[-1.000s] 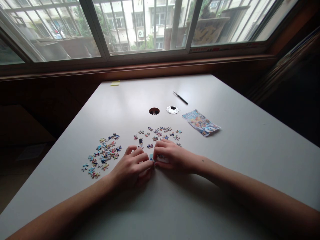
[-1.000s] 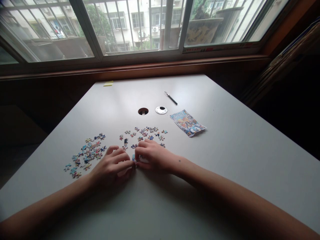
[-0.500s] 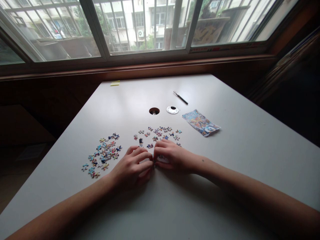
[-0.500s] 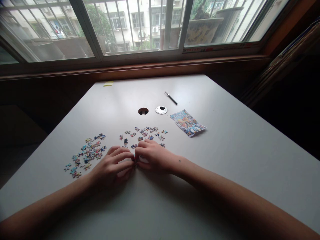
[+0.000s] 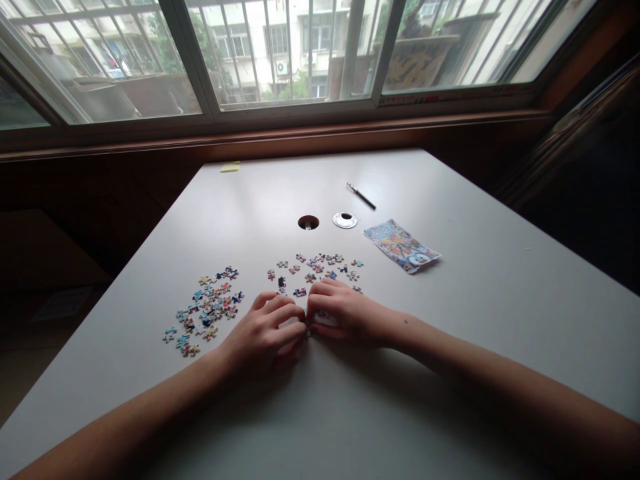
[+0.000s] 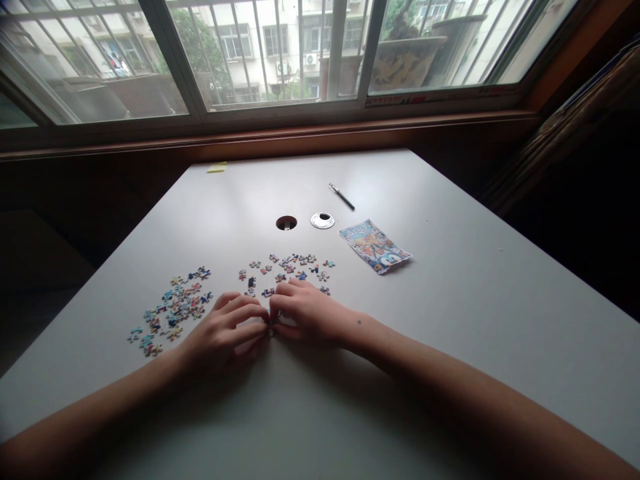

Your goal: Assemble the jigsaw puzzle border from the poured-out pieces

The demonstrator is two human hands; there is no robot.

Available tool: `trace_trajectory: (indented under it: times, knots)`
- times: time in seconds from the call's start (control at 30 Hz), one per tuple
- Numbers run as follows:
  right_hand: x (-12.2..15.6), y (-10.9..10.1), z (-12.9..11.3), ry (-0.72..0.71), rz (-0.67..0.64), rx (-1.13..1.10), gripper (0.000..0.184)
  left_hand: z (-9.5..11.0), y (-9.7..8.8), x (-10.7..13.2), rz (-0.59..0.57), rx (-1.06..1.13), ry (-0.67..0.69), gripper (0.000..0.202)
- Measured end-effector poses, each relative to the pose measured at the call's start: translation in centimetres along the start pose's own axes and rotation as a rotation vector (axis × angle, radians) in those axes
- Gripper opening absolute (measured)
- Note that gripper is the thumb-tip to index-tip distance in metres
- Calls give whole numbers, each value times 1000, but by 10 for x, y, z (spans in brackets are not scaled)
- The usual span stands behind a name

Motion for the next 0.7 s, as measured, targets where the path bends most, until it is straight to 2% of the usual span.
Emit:
trace_trajectory:
  times: [0.7]
  knots:
    - [0, 1, 0, 1, -7, 21, 8, -4, 2, 0, -7, 25, -31, 13]
Point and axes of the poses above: each hand's wrist, its own x-axis away from the middle knuckle, its own y-axis out of the palm, z = x × y, the point moved 10 cm from there along -x, towards the middle knuckle, and after that the axes turned 2 degrees about y, right-handed, at the moved point
